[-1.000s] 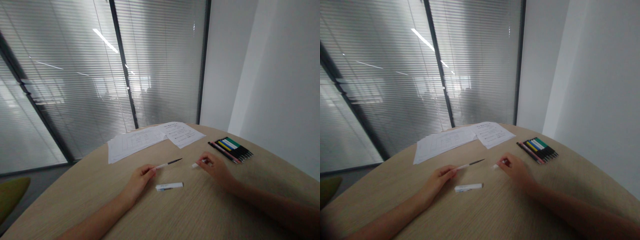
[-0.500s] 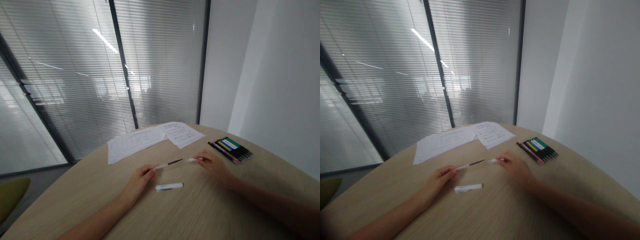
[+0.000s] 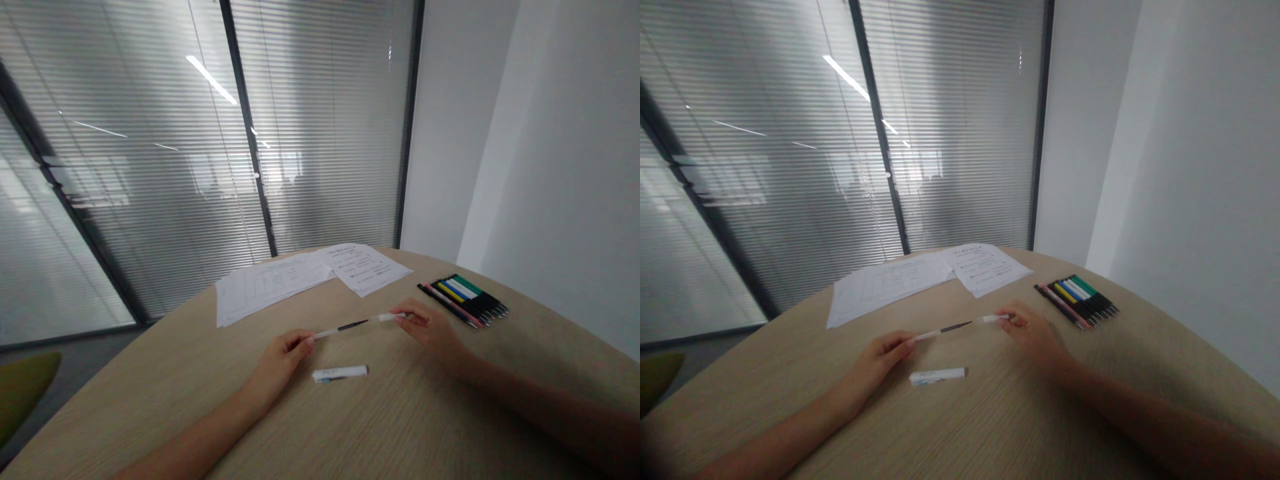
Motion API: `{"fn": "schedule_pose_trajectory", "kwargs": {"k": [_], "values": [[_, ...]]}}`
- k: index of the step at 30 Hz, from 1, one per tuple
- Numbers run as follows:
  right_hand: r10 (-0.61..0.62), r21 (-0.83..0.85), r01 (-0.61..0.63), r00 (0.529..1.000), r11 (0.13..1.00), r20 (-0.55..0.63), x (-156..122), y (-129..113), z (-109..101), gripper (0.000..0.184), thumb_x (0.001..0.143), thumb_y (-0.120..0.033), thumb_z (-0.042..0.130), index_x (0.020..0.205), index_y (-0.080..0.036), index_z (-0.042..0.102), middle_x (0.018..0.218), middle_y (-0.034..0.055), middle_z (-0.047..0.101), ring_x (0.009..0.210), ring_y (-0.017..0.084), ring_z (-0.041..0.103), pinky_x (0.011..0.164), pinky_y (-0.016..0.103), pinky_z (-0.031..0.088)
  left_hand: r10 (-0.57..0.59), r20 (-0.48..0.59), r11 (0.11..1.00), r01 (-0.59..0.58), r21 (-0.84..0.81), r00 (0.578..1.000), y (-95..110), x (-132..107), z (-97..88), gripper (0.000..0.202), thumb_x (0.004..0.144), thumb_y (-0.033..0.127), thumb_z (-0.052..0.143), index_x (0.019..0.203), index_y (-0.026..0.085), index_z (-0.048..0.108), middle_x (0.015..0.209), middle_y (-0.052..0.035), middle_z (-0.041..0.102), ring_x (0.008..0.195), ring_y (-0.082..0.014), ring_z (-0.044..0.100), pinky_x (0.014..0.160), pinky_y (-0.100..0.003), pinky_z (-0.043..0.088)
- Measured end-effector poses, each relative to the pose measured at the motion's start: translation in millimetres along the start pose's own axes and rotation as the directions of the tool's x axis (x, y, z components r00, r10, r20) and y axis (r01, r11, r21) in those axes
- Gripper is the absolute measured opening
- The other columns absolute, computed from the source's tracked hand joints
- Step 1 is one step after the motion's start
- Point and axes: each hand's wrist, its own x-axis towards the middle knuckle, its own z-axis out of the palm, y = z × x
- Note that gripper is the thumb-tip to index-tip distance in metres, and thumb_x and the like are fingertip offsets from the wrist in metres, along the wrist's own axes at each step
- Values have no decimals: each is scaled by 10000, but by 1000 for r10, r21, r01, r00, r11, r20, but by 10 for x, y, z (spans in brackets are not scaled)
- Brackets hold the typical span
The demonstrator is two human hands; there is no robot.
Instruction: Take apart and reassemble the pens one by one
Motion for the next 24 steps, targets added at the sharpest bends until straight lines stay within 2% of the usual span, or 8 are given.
{"fn": "schedule_pose_trajectory", "kwargs": {"k": [6,14,19,24], "values": [[-46,-38,47,999,998,28,-6,-23,-14,122,730,-275,501,784,-218,595,780,13,612,707,154,567,655,284,456,10,16,1000,-10,13,1000,15,-9,-6,283,666,378,485,750,157,640,587,16,530,599,-147,463,583,-238,344],[-55,-47,61,992,997,112,-18,-51,4,124,732,-279,505,777,-215,602,735,11,614,619,135,551,579,261,453,37,89,998,-41,51,995,36,-25,-5,261,689,354,490,779,174,656,651,1,592,668,-165,514,623,-240,371],[-65,-61,76,983,995,172,-30,-35,27,114,706,-264,540,773,-214,618,689,5,615,599,132,543,555,252,446,129,194,984,-150,95,972,-1,-17,-13,258,726,338,485,829,189,668,723,-15,620,695,-163,532,643,-242,388],[-131,-107,155,970,982,204,-56,-36,28,139,704,-235,541,819,-217,616,720,7,619,601,125,532,575,251,443,277,298,925,-338,175,913,21,-54,-6,246,786,303,447,855,205,661,774,-25,618,715,-148,545,660,-232,404]]}}
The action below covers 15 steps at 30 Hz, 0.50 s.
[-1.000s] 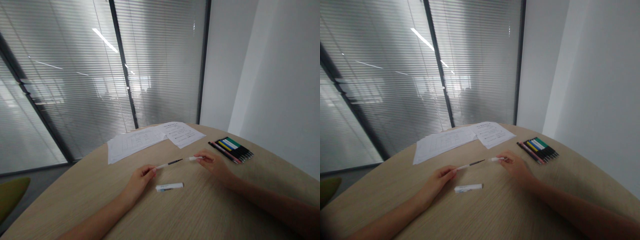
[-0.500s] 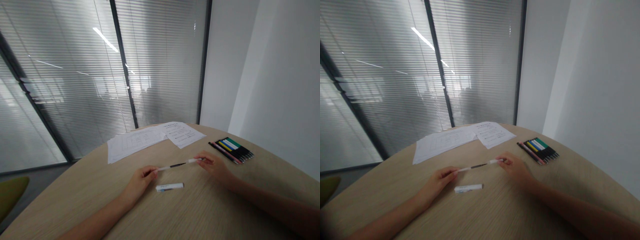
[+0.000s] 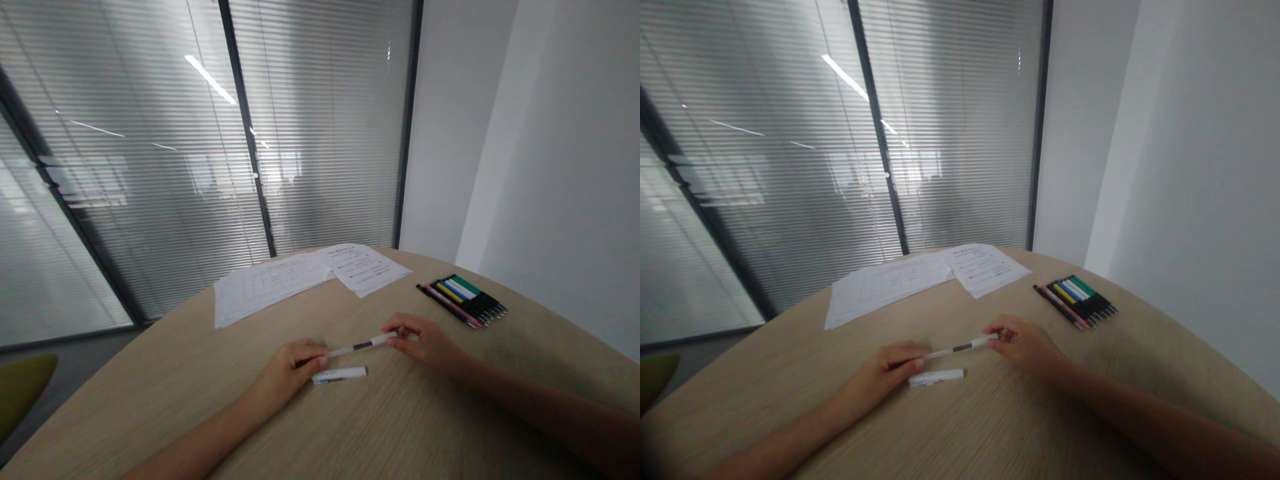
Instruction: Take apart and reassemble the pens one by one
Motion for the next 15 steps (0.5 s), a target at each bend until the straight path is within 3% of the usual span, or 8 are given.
{"fn": "schedule_pose_trajectory", "kwargs": {"k": [5,10,15], "values": [[-174,-90,178,983,980,50,-59,-81,11,143,727,-230,522,838,-211,609,717,18,609,595,123,526,584,247,437,224,20,947,-222,232,974,19,-43,48,249,822,261,415,902,202,642,769,-45,601,730,-147,529,678,-252,397],[-381,-171,408,909,897,168,-127,-124,29,186,784,-248,470,911,-251,605,773,27,640,726,144,561,654,257,433,333,37,872,-322,369,942,15,-69,75,271,847,264,379,944,198,624,781,-64,594,746,-159,513,689,-287,388],[-422,-185,434,901,881,102,-143,-96,44,197,793,-246,468,947,-254,590,799,34,642,733,140,571,653,254,447,401,32,828,-377,415,916,62,-81,78,301,857,286,357,942,184,626,738,-73,593,703,-162,512,641,-287,391]]}}
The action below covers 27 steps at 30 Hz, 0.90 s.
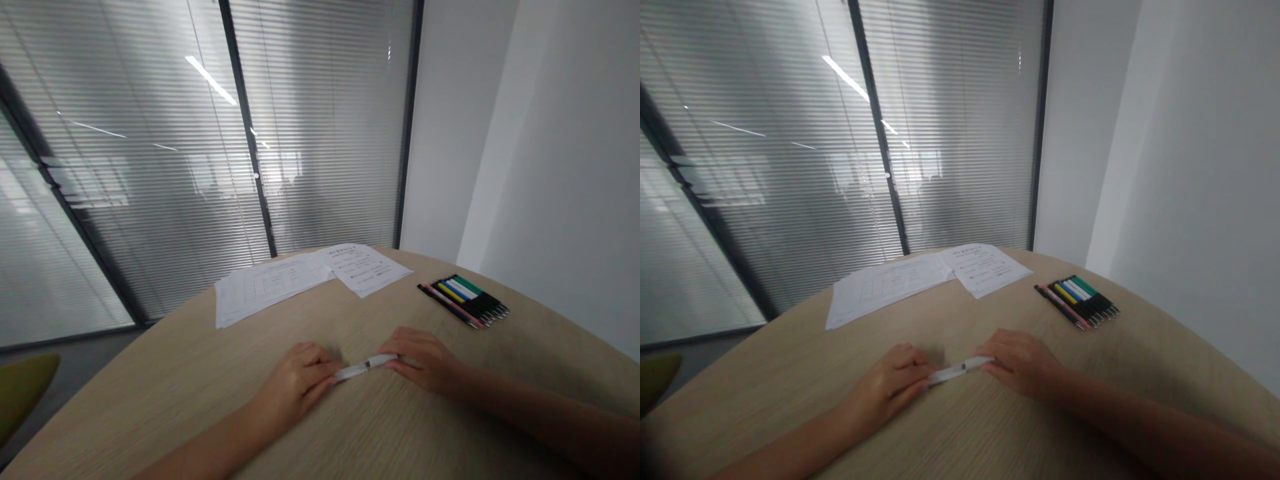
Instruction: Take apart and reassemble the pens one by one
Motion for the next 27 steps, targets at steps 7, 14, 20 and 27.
{"fn": "schedule_pose_trajectory", "kwargs": {"k": [7,14,20,27], "values": [[-49,-62,51,998,997,29,11,-10,-13,206,808,-222,449,972,-236,573,822,39,640,760,147,561,684,272,449,11,18,1000,-11,24,1000,9,7,4,296,854,279,363,940,178,627,785,-82,607,746,-174,524,666,-298,399],[-45,-64,43,999,997,-28,43,-10,-28,227,825,-193,410,988,-210,567,835,55,618,777,147,547,698,270,455,-79,72,997,77,26,994,-27,3,29,326,799,332,471,1075,177,548,893,-88,604,827,-198,523,744,-336,393],[-27,-61,22,996,998,-84,34,37,-3,201,820,-163,406,950,-191,557,820,58,594,776,145,538,691,270,456,-260,71,966,259,21,963,-13,15,14,369,718,301,565,1069,188,541,927,-68,591,854,-194,515,774,-340,397],[34,-94,-50,987,994,-156,38,90,11,185,829,-160,383,942,-186,527,837,55,590,810,153,537,724,290,456,-248,68,967,243,70,966,-5,19,11,258,674,267,610,918,185,618,868,-50,601,812,-188,532,740,-340,410]]}}
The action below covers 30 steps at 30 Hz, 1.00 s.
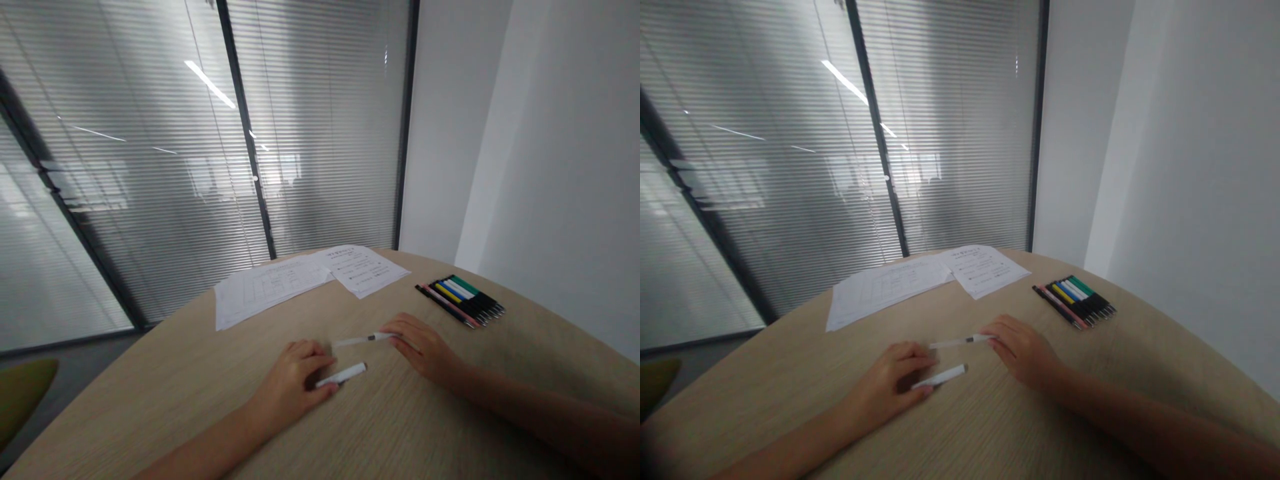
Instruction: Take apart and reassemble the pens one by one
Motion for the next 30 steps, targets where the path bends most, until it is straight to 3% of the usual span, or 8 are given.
{"fn": "schedule_pose_trajectory", "kwargs": {"k": [7,10,15,21,25,30], "values": [[94,-80,-98,994,992,-61,-18,68,27,172,837,-201,384,929,-200,530,858,48,605,846,172,541,788,340,430,182,-27,983,-181,46,983,52,-12,12,116,696,213,578,793,191,639,805,-39,608,781,-177,528,704,-313,388],[116,-72,-120,992,990,-55,-10,64,20,172,839,-205,379,922,-199,529,854,49,603,835,169,543,777,331,435,189,-58,982,-187,25,980,39,-15,16,117,735,197,529,789,192,632,793,-41,611,768,-168,530,696,-299,391],[191,-64,-196,979,978,-76,12,49,-1,190,838,-209,361,900,-194,539,865,60,603,835,174,548,765,332,440,-37,-177,986,8,-164,983,-74,19,-4,182,771,239,454,791,166,619,770,-49,604,746,-161,545,691,-287,420],[272,-60,-281,954,958,-124,36,63,-15,178,824,-222,378,872,-193,546,837,54,612,815,180,556,747,337,445,-309,-171,906,234,-353,936,-136,52,-50,254,752,326,418,765,167,615,727,-25,618,702,-159,560,658,-264,427],[251,-67,-259,962,964,-103,46,55,-26,188,825,-220,372,863,-190,554,832,56,615,799,177,563,732,327,448,-383,-148,869,301,-394,912,-134,51,-48,280,745,351,412,809,177,622,749,-20,627,727,-165,563,665,-263,420],[211,-87,-219,973,972,-91,31,50,-15,179,823,-217,387,873,-201,558,831,50,616,813,176,558,755,329,436,-393,-147,858,304,-415,908,-129,63,-45,283,722,373,428,782,181,628,740,-19,626,725,-171,561,669,-264,418]]}}
